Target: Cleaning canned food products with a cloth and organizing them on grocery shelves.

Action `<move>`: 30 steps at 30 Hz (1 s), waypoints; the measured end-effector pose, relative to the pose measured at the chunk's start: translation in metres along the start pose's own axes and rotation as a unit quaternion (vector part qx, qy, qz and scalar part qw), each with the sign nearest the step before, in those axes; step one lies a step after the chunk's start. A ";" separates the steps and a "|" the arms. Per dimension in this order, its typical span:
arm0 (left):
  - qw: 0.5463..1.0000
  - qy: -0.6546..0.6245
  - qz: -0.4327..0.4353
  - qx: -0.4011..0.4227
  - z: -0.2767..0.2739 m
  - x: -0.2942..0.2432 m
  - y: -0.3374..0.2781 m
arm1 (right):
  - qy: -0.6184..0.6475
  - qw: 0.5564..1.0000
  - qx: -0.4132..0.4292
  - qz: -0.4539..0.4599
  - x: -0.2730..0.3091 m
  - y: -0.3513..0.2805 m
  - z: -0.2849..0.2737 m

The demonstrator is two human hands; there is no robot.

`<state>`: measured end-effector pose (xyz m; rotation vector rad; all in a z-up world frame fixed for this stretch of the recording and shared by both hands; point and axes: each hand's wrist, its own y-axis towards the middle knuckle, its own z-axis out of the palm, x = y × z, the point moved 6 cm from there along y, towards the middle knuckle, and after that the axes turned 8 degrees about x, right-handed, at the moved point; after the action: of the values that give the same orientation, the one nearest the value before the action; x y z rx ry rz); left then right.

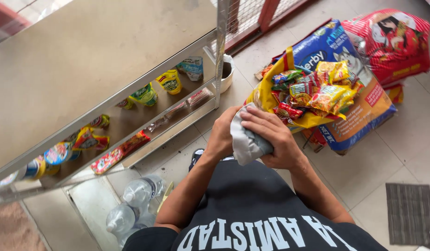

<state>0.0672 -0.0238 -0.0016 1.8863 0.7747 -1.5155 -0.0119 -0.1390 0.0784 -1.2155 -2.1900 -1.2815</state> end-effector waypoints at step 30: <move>0.959 -0.080 0.064 0.265 -0.060 0.019 -0.031 | -0.244 0.952 -0.120 0.143 0.075 0.004 0.093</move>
<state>0.0855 0.0434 -0.0126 2.0944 0.1690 -1.8941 -0.0401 -0.0229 0.0774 -2.0509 -2.0850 -1.2471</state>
